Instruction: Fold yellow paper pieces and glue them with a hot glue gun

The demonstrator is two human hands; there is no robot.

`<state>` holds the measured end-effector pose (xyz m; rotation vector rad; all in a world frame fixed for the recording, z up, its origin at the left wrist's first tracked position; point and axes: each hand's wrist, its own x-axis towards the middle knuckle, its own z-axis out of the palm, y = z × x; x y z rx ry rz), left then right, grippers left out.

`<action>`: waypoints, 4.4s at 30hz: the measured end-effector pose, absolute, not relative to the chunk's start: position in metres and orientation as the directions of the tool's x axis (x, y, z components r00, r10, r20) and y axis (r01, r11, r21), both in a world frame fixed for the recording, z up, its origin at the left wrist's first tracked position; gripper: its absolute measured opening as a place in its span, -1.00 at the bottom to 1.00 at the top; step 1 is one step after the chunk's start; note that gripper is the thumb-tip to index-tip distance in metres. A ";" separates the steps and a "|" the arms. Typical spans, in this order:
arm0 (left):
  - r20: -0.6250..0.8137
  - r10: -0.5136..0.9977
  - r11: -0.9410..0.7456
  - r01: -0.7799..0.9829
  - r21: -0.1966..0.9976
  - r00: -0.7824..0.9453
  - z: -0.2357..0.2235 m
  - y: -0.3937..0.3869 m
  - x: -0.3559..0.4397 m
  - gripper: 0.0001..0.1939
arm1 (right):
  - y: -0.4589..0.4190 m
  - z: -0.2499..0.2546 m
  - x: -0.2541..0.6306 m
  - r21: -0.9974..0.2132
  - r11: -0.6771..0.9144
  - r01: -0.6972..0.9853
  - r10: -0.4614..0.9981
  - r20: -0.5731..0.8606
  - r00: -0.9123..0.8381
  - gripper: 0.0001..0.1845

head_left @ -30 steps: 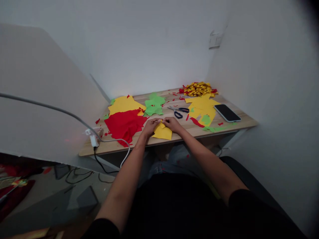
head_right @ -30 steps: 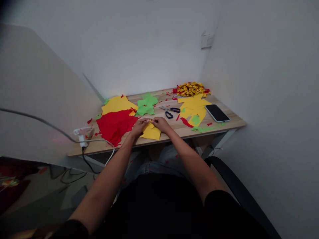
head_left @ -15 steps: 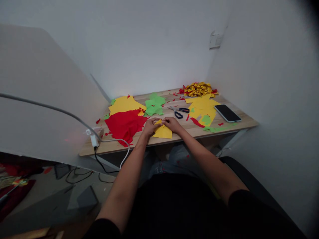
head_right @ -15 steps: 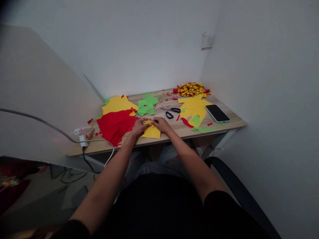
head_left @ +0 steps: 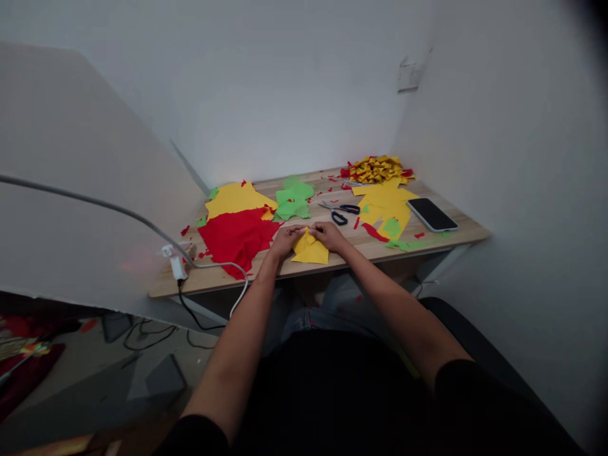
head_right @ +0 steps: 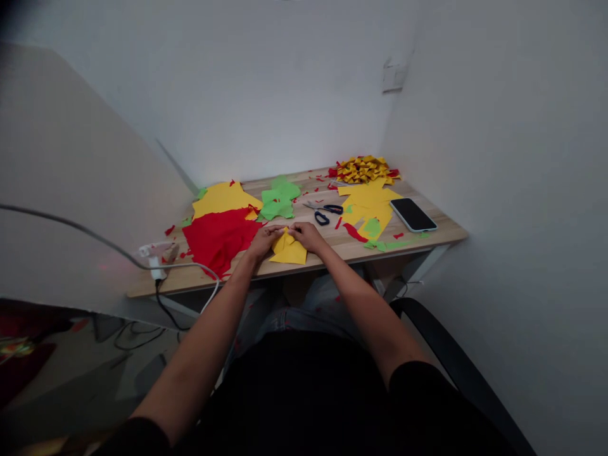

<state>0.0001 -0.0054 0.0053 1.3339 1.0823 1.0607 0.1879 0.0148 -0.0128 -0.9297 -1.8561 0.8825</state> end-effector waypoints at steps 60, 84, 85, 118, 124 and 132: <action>0.193 0.981 -0.188 0.127 0.974 -0.025 -0.007 0.004 -0.005 -0.77 | 0.017 -0.014 0.177 -0.707 0.509 0.490 0.859 0.389 -0.332 -0.70; 0.141 0.986 -0.145 0.049 0.988 0.084 0.004 -0.008 0.000 -0.65 | 0.022 -0.017 0.183 -0.724 0.579 0.376 0.815 0.519 -0.258 -0.86; 0.137 0.987 -0.142 0.057 0.988 0.089 0.004 -0.008 -0.001 -0.67 | 0.021 -0.017 0.182 -0.722 0.580 0.376 0.814 0.519 -0.260 -0.87; 0.256 0.917 -0.336 -0.247 0.909 -0.307 -0.006 0.010 -0.015 -0.45 | 0.010 -0.013 0.183 -0.789 0.449 0.419 0.893 0.415 -0.177 -0.62; 0.234 0.939 -0.299 -0.265 0.917 -0.250 -0.002 0.004 -0.012 -0.42 | -0.003 -0.001 0.181 -0.754 0.500 0.427 0.858 0.363 -0.364 -0.81; 0.175 0.980 -0.192 -0.240 0.952 -0.093 0.002 -0.003 -0.008 -0.44 | 0.004 -0.006 0.182 -0.793 0.469 0.389 0.879 0.376 -0.292 -0.78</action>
